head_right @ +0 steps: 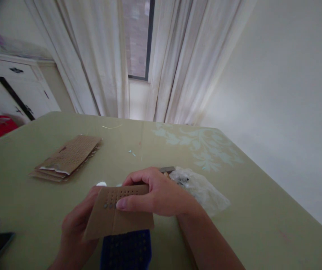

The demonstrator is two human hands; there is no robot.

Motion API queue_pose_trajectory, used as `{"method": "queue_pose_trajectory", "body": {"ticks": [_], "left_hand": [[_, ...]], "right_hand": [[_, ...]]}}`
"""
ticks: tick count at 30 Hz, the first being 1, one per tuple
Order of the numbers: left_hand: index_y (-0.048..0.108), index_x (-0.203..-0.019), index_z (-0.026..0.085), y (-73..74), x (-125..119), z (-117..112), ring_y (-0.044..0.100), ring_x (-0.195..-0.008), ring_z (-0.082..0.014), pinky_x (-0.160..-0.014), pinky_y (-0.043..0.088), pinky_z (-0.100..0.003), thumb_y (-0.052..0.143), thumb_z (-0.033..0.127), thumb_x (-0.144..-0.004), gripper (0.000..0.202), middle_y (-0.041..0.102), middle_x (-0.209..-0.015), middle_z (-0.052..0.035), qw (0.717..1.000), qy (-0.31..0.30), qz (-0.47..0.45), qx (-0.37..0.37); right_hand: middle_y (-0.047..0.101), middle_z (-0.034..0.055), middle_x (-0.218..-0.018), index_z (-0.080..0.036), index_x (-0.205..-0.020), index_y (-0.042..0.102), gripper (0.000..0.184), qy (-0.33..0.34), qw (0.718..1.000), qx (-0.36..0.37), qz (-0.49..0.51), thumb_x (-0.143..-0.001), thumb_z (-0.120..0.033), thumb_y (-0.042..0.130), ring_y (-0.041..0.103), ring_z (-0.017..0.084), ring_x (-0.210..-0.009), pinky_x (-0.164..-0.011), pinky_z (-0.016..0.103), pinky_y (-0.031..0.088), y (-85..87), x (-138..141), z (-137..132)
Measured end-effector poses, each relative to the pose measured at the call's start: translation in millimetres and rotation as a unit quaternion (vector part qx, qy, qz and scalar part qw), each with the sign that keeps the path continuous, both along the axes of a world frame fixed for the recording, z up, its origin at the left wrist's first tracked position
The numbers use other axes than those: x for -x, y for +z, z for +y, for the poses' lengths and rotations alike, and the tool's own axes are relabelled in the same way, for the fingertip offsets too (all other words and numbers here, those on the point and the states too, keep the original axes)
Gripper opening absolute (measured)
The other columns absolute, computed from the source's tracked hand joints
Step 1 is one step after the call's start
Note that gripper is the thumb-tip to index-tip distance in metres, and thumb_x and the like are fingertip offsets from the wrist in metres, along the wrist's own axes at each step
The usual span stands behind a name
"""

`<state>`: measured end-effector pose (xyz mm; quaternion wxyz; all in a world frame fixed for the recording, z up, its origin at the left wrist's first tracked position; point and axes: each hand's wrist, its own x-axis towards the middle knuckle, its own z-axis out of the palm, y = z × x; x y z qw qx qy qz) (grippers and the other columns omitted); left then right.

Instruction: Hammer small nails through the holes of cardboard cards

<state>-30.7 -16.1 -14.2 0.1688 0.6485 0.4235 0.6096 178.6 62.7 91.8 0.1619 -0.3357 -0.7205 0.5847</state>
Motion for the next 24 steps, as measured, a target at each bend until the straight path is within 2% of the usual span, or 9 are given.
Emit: {"method": "queue_pose_trajectory", "body": {"ticks": [4,10,14,18,24], "left_hand": [[0.082,-0.099,0.027,2.0,1.2,0.6,0.069,-0.079,-0.0183,-0.071,0.060,-0.026,0.072,0.027,-0.101,0.010,0.078,-0.088,-0.0012,0.999,-0.004,0.022,-0.025],[0.081,-0.099,0.025,2.4,4.7,0.4,0.071,-0.086,-0.0187,-0.077,0.060,-0.028,0.066,0.010,-0.097,0.021,0.081,-0.093,-0.0026,0.997,0.011,0.045,-0.057],[0.082,-0.098,0.025,8.4,4.8,0.0,0.071,-0.083,-0.0201,-0.076,0.061,-0.031,0.066,0.010,-0.097,0.022,0.081,-0.090,-0.0034,0.995,0.026,0.053,-0.075],[0.081,-0.096,0.025,13.5,4.4,-0.5,0.069,-0.079,-0.0198,-0.075,0.061,-0.032,0.066,0.010,-0.098,0.021,0.080,-0.085,-0.0035,0.995,0.016,0.061,-0.083],[0.080,-0.099,0.024,9.9,9.2,2.5,0.070,-0.085,-0.0206,-0.076,0.060,-0.031,0.067,0.007,-0.096,0.022,0.079,-0.088,-0.0036,0.991,0.026,0.083,-0.105]], "right_hand": [[0.062,-0.0042,-0.077,-0.018,-0.093,0.076,0.029,-0.001,1.000,0.002,-0.015,-0.082,-0.041,0.090,0.051,0.012,-0.067,-0.055,0.020,0.039,-1.2,1.5,-0.8],[0.060,-0.0047,-0.078,-0.019,-0.093,0.074,0.025,-0.014,0.998,-0.034,-0.050,-0.083,-0.038,0.087,0.051,0.012,-0.069,-0.056,0.021,0.039,-1.9,5.4,-4.3],[0.059,-0.0051,-0.075,-0.019,-0.091,0.073,0.025,-0.019,0.998,-0.023,-0.059,-0.082,-0.038,0.087,0.050,0.012,-0.068,-0.055,0.021,0.038,-2.6,6.9,-5.4],[0.058,-0.0054,-0.073,-0.019,-0.090,0.073,0.023,-0.024,0.997,-0.010,-0.066,-0.081,-0.036,0.087,0.048,0.012,-0.066,-0.053,0.021,0.037,-0.7,7.1,-7.5],[0.061,-0.0046,-0.072,-0.019,-0.091,0.075,0.019,-0.051,0.991,-0.083,-0.096,-0.084,-0.035,0.083,0.053,0.013,-0.066,-0.054,0.022,0.038,5.0,8.6,-14.2]]}}
